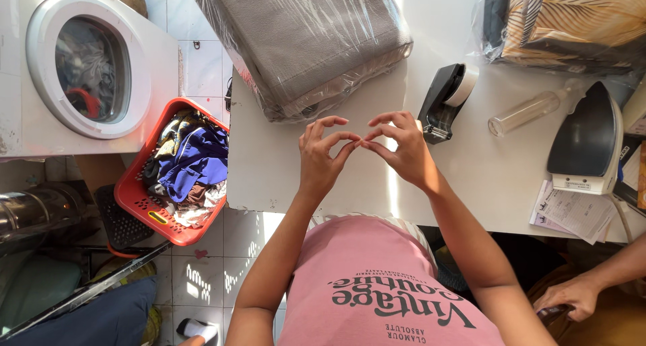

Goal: The person wraps a folded gray textile in clear plastic wrap on a white countertop, smoothing and sealing the edges with tape. They then handle a second patterned textile, placing it on the counter and beginning to wrap it similarly.

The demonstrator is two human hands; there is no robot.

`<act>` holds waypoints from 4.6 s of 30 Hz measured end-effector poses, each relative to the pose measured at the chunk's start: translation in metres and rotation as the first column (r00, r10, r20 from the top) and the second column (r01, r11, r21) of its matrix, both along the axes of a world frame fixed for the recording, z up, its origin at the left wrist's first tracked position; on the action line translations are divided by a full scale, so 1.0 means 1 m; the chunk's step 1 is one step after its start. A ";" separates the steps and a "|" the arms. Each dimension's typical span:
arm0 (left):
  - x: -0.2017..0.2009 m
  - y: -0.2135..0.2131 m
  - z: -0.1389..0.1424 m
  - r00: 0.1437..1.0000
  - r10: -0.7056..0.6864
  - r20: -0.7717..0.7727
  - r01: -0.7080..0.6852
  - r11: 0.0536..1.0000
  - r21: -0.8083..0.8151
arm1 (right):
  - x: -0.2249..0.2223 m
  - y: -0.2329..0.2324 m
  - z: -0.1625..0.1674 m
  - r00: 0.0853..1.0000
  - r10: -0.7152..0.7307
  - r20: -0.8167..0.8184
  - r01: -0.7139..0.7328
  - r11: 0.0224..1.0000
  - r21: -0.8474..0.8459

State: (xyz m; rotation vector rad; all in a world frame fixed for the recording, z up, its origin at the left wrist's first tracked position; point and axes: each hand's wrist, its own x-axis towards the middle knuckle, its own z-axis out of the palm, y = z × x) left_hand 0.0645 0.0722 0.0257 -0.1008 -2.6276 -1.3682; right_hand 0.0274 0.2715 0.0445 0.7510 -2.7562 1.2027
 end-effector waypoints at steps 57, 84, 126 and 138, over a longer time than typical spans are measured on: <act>-0.073 -0.058 -0.071 0.967 -0.065 -0.246 -0.155 0.617 -0.771 | -0.065 -0.054 -0.092 0.928 0.041 -0.369 -0.016 0.997 0.070; -0.072 -0.046 -0.074 0.813 -0.270 -0.515 -0.331 0.515 -0.791 | -0.073 -0.033 -0.075 0.808 0.231 -0.542 -0.146 0.970 0.195; -0.116 -0.024 -0.082 0.904 -0.076 -0.421 -0.327 0.511 -0.795 | -0.107 -0.021 -0.101 0.774 0.042 -0.632 -0.005 0.998 0.061; -0.115 -0.022 -0.077 0.934 -0.072 -0.350 -0.267 0.512 -0.817 | -0.142 -0.023 -0.071 0.766 -0.188 -0.615 0.127 0.982 -0.142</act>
